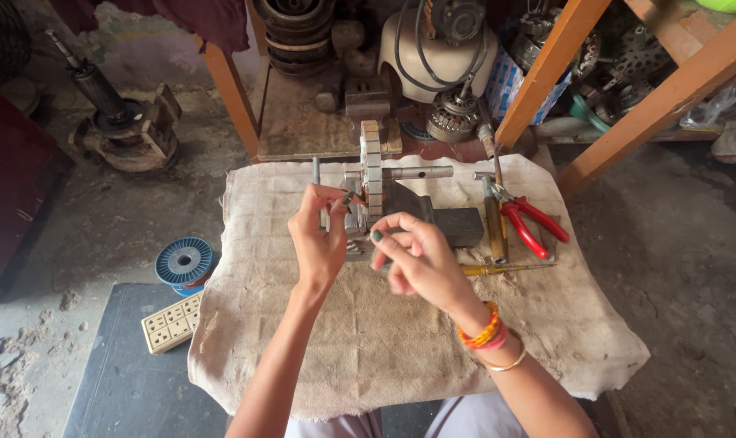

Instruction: The person sits at a bench vise holding an electric motor armature and winds copper wire by hand into the slots around the commutator, pressing and threading the wire into place segment by segment while rotating the armature in the vise.

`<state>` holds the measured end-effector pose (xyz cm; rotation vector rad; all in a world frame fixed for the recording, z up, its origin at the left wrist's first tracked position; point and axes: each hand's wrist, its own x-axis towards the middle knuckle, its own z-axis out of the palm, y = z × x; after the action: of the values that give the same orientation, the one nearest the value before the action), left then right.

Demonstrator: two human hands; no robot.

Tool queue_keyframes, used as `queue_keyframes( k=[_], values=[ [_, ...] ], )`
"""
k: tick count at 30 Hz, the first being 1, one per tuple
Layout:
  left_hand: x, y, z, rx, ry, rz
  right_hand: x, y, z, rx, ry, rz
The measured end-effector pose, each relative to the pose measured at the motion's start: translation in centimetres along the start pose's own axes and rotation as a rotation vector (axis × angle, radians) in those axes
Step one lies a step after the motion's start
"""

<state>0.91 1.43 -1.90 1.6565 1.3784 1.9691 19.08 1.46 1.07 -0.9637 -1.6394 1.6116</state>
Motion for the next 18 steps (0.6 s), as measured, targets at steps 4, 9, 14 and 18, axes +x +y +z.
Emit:
queue_keyframes(
  k=[4, 9, 14, 18],
  values=[
    [0.0, 0.6, -0.6, 0.217, 0.022, 0.17, 0.6, 0.3, -1.7, 0.061, 0.023, -0.231],
    [0.9, 1.2, -1.8, 0.383, -0.06, 0.419, 2.2, 0.7, -3.2, -0.195, 0.3, -0.368],
    [1.1, 1.8, -2.3, 0.46, -0.108, 0.479, 1.7, 0.2, -3.0, -0.319, 0.382, -0.422],
    [1.0, 2.1, -2.9, 0.522, -0.173, 0.525, 1.3, -0.3, -2.8, -0.376, 0.399, -0.496]
  ],
)
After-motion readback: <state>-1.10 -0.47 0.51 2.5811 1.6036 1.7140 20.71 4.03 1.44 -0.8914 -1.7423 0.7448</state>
